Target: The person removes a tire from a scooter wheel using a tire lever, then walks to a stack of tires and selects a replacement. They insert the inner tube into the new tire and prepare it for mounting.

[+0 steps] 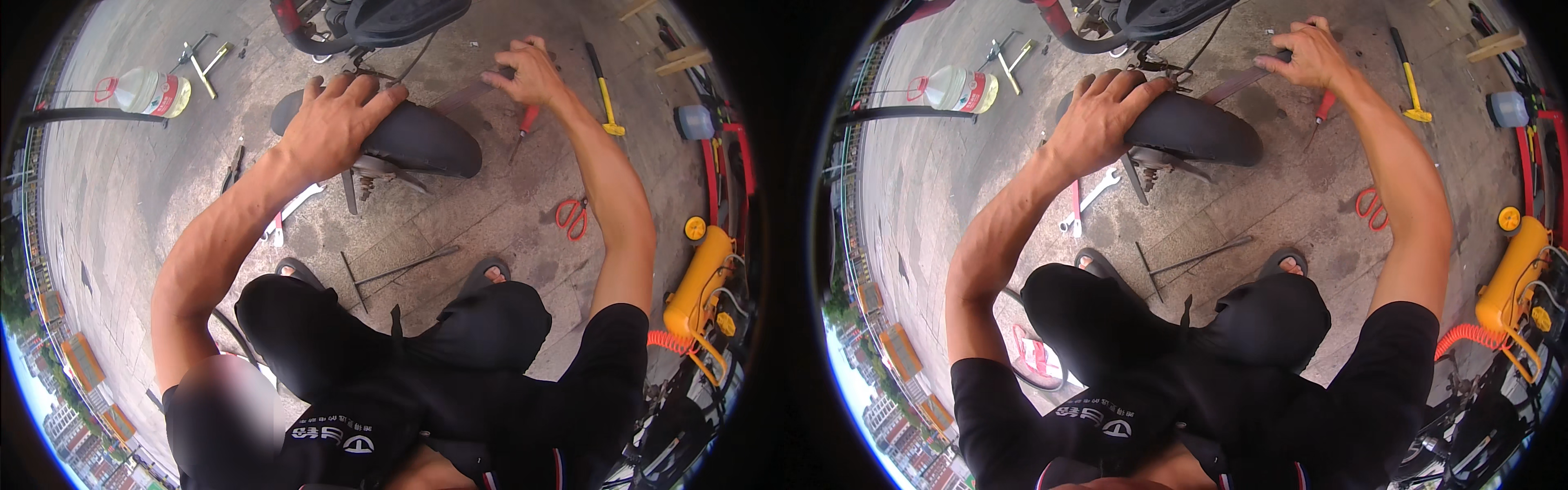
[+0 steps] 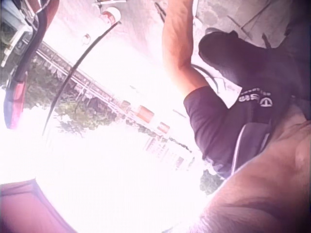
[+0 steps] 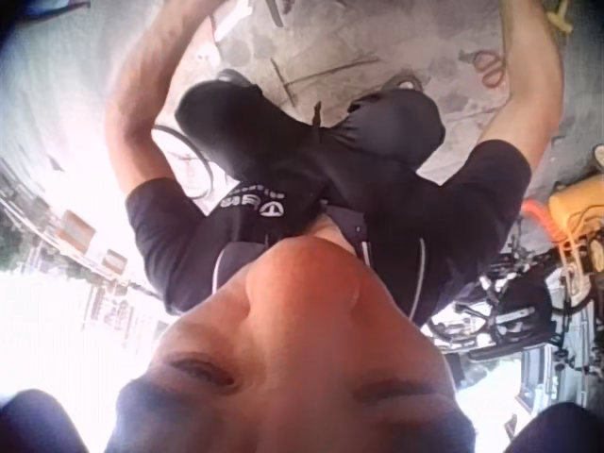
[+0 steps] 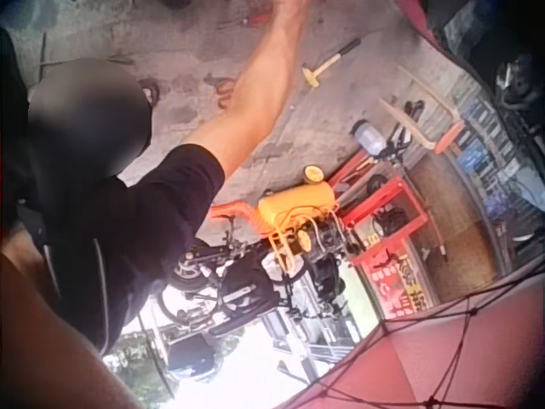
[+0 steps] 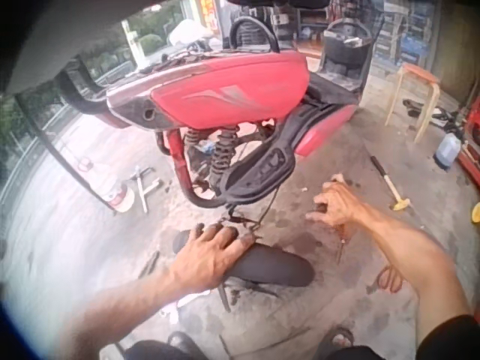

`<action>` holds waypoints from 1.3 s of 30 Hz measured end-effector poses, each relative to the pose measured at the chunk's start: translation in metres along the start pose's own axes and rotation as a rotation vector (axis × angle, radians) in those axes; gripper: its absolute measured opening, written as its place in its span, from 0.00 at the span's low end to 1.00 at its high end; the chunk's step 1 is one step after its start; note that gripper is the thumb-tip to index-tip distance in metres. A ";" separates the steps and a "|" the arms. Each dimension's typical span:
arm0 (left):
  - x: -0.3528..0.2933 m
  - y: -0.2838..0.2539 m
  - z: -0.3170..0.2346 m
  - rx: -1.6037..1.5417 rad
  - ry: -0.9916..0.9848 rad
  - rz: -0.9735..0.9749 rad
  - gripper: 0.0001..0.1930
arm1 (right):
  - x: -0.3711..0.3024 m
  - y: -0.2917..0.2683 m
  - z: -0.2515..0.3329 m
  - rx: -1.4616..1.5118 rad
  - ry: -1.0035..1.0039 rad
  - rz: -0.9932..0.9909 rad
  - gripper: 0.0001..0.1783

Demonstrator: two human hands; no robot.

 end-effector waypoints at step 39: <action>0.021 -0.004 0.010 -0.083 0.009 -0.121 0.29 | 0.049 -0.061 0.072 -0.134 -0.568 -0.151 0.28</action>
Point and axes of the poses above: each hand's wrist, its own x-axis towards the middle knuckle, its own y-axis out of the palm, z = x × y, the point moved 9 cm from there along x, towards the middle knuckle, and after that the axes turned 2 degrees about -z, right-handed, at the moved point
